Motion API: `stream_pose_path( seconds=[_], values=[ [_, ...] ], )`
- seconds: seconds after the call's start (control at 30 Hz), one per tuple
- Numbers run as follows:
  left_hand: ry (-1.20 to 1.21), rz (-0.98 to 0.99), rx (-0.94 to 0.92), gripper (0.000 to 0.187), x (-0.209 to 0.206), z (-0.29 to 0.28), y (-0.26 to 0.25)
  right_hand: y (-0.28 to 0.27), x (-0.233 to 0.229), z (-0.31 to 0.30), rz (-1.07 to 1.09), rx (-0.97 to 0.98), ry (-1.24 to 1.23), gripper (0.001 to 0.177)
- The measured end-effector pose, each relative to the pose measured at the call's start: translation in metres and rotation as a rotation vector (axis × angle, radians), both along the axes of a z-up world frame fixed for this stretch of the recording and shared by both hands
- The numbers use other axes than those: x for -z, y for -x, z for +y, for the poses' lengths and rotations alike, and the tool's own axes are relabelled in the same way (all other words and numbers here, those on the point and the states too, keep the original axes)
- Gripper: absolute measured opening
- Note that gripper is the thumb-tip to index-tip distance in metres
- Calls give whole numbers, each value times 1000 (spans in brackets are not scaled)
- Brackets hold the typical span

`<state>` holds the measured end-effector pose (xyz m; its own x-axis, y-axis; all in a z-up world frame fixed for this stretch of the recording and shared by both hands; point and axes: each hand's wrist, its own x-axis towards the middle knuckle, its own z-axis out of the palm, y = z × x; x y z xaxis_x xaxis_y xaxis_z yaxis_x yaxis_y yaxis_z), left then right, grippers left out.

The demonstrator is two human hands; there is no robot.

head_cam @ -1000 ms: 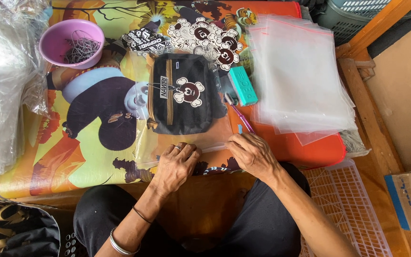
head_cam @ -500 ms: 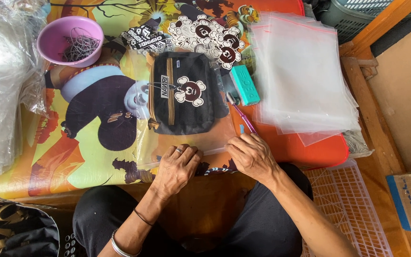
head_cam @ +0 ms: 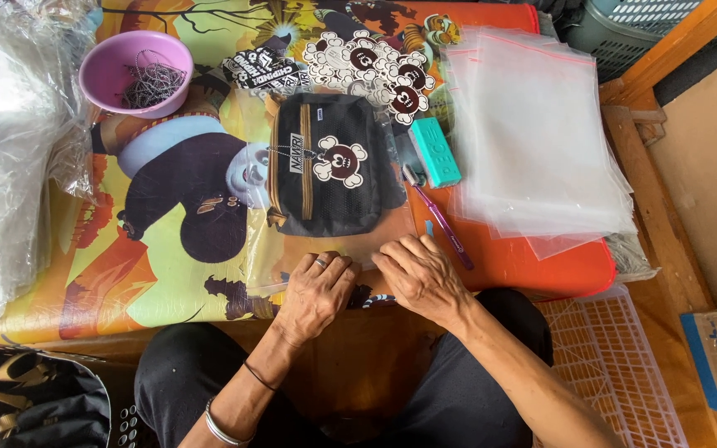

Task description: The person places a small black bag with a bear design into a clear plastic bag and seals it. They then wipe the table surface with a green sponge. Finally, they pick up a larger black bag with tan straps, open it, and wipe the inside with a purple brush.

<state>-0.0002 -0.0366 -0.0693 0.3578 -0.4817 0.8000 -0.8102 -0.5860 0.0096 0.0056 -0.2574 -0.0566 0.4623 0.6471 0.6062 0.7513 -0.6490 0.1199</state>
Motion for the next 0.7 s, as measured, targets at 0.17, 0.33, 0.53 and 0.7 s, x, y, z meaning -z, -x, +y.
stream_pose_path(
  seconds=[0.17,0.33,0.53,0.7],
  values=[
    [-32,-6,-49,16,8,3,2,-2,10,4,-40,-25,-28,17],
    [-119,42,-133,11,-5,37,14,1,1,0,-51,-5,-42,17],
    [-147,60,-161,11,8,53,19,3,2,7,-63,-18,-61,16],
    [-198,102,-285,13,-9,67,26,0,7,-3,-77,6,-58,13]
  ],
)
